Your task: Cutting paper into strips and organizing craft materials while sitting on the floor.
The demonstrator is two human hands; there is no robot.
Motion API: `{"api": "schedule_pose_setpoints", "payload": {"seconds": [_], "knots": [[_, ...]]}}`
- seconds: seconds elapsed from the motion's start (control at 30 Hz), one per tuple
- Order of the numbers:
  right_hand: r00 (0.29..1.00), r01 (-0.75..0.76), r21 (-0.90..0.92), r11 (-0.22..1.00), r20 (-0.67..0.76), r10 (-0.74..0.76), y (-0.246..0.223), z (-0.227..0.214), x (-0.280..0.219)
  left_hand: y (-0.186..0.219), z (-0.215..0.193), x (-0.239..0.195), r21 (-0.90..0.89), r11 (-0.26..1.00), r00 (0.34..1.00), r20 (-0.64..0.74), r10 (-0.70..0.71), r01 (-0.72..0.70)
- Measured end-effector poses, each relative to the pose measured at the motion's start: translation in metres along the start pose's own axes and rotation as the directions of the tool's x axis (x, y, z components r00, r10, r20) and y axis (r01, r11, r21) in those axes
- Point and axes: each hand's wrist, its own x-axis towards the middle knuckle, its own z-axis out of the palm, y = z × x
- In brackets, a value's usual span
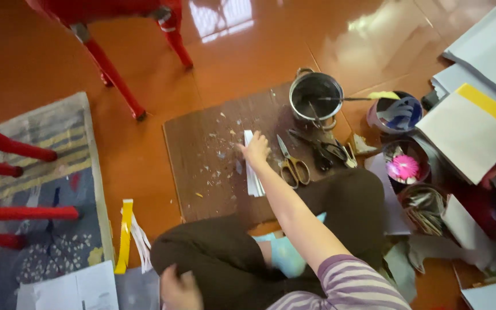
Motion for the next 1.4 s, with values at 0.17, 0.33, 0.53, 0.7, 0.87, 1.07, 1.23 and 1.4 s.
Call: {"api": "schedule_pose_setpoints", "payload": {"seconds": [0.17, 0.33, 0.53, 0.7, 0.87, 1.07, 1.23, 1.4], "knots": [[0.997, -0.072, -0.114, 0.991, -0.044, 0.068, 0.008, 0.037, 0.035, 0.109, 0.017, 0.050, 0.227, 0.971, 0.997, 0.014, 0.073, -0.074], [0.993, 0.109, 0.488, 0.866, -0.020, -0.113, 0.019, 0.039, 0.016, 0.105, 0.014, 0.056, 0.168, 0.984, 0.992, 0.107, -0.069, 0.050], [0.852, 0.096, 0.748, 0.657, 0.279, -0.442, 0.000, -0.041, -0.109, 0.114, 0.022, 0.104, -0.521, 0.854, 0.999, 0.035, 0.027, -0.005], [0.618, 0.469, 0.728, 0.501, 0.134, -0.774, 0.021, -0.028, -0.167, 0.197, -0.042, 0.161, -0.779, 0.626, 0.961, 0.198, 0.191, 0.036], [0.566, 0.354, 0.885, 0.302, 0.054, -0.822, 0.027, -0.037, -0.197, 0.230, -0.035, 0.147, -0.911, 0.375, 0.965, 0.231, 0.125, 0.170], [0.524, 0.398, 0.691, 0.603, 0.368, -0.768, 0.051, -0.125, -0.185, 0.216, -0.042, 0.151, -0.930, 0.198, 0.940, 0.331, 0.087, 0.309], [0.949, 0.287, -0.172, 0.942, -0.080, -0.304, 0.194, -0.017, -0.020, 0.214, -0.048, 0.158, -0.874, -0.037, 0.872, 0.479, 0.099, 0.484], [0.960, 0.234, -0.116, 0.965, -0.127, -0.248, 0.179, -0.019, -0.034, 0.223, -0.047, 0.153, -0.854, -0.065, 0.853, 0.507, 0.121, 0.516]]}}
